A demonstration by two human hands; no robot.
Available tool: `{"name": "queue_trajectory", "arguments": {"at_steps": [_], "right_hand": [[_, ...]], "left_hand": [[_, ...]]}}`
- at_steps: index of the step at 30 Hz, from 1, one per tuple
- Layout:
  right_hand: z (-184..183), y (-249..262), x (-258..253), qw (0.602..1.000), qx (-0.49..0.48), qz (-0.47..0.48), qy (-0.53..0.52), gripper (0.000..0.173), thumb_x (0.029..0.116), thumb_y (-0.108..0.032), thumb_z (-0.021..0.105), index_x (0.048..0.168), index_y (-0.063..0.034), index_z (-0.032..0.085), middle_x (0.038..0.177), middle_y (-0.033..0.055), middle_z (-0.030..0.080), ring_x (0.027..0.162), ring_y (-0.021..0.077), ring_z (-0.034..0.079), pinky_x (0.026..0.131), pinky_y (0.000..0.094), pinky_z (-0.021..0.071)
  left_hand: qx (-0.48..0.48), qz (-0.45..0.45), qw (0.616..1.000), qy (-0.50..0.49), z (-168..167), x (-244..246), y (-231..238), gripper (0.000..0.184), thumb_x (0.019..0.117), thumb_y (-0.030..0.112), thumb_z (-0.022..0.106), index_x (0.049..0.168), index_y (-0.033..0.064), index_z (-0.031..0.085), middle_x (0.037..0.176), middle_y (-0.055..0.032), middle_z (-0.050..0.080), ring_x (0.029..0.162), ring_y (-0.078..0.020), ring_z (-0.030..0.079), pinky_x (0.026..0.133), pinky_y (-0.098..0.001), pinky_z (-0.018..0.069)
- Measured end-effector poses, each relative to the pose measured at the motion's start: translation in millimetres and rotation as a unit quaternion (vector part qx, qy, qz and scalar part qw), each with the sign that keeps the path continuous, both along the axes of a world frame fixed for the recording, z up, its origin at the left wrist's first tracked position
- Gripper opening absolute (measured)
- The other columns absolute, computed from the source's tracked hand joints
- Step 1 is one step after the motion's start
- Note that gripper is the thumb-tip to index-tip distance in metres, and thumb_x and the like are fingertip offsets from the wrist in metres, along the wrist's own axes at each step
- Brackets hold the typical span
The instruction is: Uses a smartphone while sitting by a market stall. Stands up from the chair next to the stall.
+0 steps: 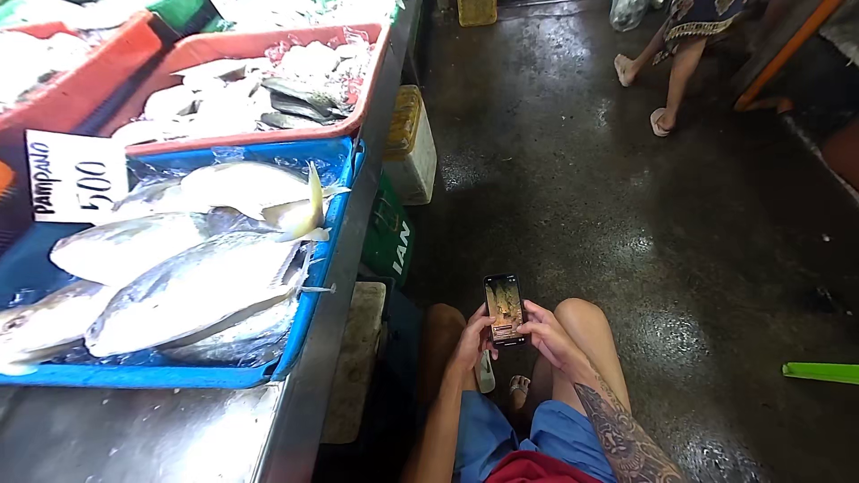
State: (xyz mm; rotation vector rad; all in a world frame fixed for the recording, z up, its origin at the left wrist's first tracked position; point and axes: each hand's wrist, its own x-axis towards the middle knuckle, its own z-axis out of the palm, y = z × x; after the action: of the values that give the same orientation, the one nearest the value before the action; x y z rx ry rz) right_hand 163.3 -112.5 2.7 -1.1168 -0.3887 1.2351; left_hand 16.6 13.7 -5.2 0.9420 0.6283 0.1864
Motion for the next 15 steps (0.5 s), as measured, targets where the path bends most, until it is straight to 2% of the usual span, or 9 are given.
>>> {"name": "queue_trajectory", "arguments": {"at_steps": [15], "right_hand": [[1.7, 0.1, 0.6, 1.000, -0.008, 0.008, -0.004, 0.058, 0.0859, 0.002, 0.056, 0.143, 0.0025, 0.047, 0.125, 0.0175, 0.066, 0.108, 0.0233, 0.069, 0.088, 0.0394, 0.0601]], "left_hand": [[0.004, -0.006, 1.000, 0.000, -2.2, 1.0, 1.4, 0.052, 0.1025, 0.023, 0.037, 0.154, 0.0140, 0.034, 0.101, -0.0107, 0.071, 0.064, -0.0153, 0.067, 0.044, -0.0258, 0.0516]]}}
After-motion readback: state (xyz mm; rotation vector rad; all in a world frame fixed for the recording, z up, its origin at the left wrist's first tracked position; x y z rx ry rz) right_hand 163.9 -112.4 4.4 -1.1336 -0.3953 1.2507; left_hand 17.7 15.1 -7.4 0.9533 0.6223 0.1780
